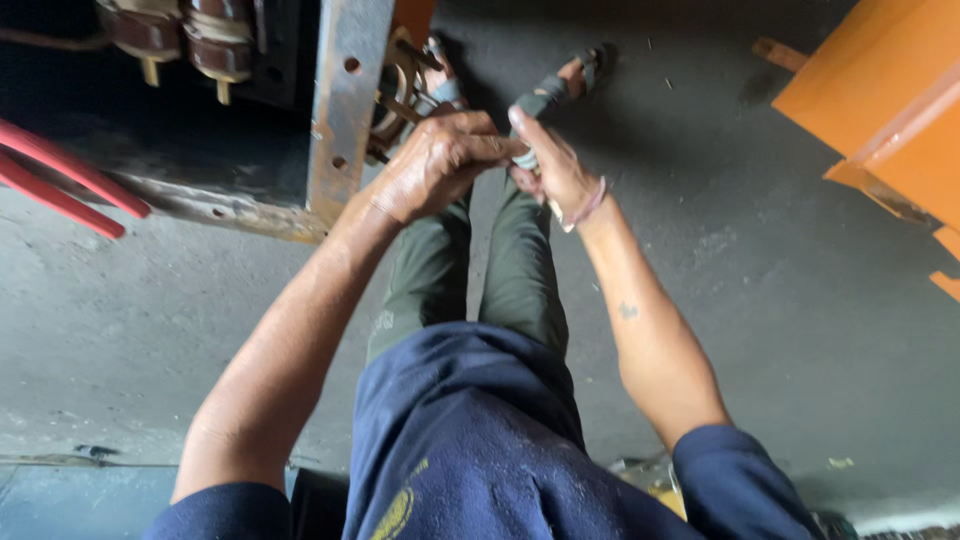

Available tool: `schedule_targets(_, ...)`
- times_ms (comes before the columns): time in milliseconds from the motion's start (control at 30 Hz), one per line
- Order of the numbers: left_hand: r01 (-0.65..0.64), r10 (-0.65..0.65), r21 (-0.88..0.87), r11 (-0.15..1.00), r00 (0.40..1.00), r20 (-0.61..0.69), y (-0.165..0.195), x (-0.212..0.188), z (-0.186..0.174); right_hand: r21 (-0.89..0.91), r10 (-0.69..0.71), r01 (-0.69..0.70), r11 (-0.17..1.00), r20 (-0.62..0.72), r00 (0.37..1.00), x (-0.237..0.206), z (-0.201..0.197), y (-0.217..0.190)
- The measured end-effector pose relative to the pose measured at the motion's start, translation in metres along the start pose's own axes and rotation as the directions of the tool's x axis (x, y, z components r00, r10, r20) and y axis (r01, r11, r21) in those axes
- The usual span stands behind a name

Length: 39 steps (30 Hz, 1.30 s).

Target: The person sits on the floor assembling electrical switchgear parts. They thread a white wire through a brass tube, bend and shape the wire by hand, then use pliers to crimp and trim the wire ends, working on components mounted in an orange metal housing.

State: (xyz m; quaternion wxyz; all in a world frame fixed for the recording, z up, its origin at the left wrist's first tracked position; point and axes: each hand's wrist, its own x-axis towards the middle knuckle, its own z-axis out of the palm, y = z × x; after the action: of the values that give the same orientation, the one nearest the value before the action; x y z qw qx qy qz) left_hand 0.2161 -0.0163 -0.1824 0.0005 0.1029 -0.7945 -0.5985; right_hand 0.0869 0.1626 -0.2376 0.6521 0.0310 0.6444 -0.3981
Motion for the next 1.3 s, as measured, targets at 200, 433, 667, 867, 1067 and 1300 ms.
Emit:
schedule_targets(200, 0.033, -0.039, -0.104, 0.994, 0.998, -0.051, -0.004, 0.001, 0.005, -0.580, -0.719, 0.471, 0.665, -0.328, 0.613, -0.002, 0.018, 0.024)
schedule_targets(433, 0.089, -0.091, -0.042, 0.995, 0.995, -0.046, -0.002, -0.004, 0.004, -0.078, 0.034, -0.029, 0.997, 0.073, 0.997, 0.013, 0.000, 0.013)
schedule_targets(667, 0.138, -0.149, -0.134, 0.981, 0.986, -0.079, -0.001, -0.009, 0.007, -0.428, -0.532, 0.404, 0.808, -0.238, 0.812, 0.006, 0.017, 0.022)
schedule_targets(867, 0.141, -0.169, -0.211, 0.967, 0.978, -0.124, -0.006, -0.006, 0.008, -0.200, -0.265, 0.236, 0.951, -0.135, 0.955, 0.014, 0.005, 0.001)
schedule_targets(1067, 0.100, -0.134, -0.171, 0.980, 0.972, -0.196, -0.014, -0.015, 0.015, -0.685, -0.658, 0.413, 0.600, -0.130, 0.742, -0.004, 0.030, 0.013)
schedule_targets(1300, 0.162, -0.183, -0.137, 0.977, 0.971, -0.155, -0.035, -0.023, 0.033, -0.259, 0.121, -0.044, 0.965, 0.289, 0.950, 0.027, -0.019, 0.009)
